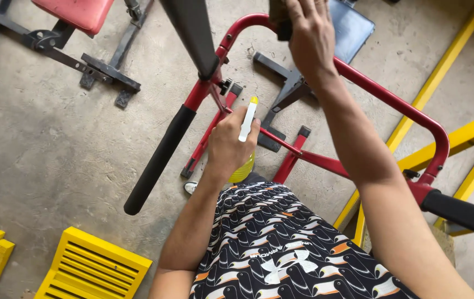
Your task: Cleaning and wiping down various gym machines and benches with a spray bottle and cloth.
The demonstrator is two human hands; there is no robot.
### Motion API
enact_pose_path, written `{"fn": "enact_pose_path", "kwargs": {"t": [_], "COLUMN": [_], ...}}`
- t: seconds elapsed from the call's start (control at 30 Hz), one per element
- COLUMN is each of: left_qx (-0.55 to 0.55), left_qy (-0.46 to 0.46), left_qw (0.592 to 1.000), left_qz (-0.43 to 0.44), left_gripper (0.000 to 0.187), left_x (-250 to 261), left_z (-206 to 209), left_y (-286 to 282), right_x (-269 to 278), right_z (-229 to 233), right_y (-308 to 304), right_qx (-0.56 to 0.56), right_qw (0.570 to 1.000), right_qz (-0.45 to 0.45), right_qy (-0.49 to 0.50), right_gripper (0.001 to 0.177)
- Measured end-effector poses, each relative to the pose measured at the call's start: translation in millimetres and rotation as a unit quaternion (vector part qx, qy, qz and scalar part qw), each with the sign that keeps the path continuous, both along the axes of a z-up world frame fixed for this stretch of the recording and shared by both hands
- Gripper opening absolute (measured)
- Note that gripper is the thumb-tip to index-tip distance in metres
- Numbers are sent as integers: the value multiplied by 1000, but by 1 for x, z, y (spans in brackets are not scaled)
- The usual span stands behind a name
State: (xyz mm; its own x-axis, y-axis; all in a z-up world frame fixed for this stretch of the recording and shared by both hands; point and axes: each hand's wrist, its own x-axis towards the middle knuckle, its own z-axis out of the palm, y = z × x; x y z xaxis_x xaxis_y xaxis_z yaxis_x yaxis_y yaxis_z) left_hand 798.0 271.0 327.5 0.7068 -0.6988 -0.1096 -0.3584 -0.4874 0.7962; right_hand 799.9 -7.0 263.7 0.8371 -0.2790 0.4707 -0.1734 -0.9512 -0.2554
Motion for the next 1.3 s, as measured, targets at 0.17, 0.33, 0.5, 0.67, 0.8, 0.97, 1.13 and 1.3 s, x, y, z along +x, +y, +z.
{"fn": "enact_pose_path", "kwargs": {"t": [0.17,0.33,0.5,0.67,0.8,0.97,1.13,1.3], "left_qx": [-16,31,48,77,41,43,-23,-11], "left_qy": [-17,12,6,74,30,58,68,89], "left_qw": [1000,999,999,994,998,997,997,995], "left_qz": [-18,-20,-8,14,31,16,-15,-44], "left_gripper": [23,23,24,24,24,25,23,23], "left_x": [-5,-8,-8,-2,4,11,20,24], "left_z": [-19,-42,-53,-62,-68,-66,-78,-84], "left_y": [-9,-6,11,35,63,88,106,111], "right_x": [-21,-29,-19,1,3,8,16,17], "right_z": [-29,-49,-50,-54,-83,-102,-68,-92], "right_y": [4,29,72,145,166,158,174,174], "right_qx": [-69,-45,305,696,393,152,494,562], "right_qw": [994,998,949,717,919,986,866,810], "right_qz": [-11,3,41,11,-5,49,-64,-115], "right_qy": [82,52,-66,-42,-1,-41,-55,-125], "right_gripper": [56,54,44,36,25,37,29,22]}}
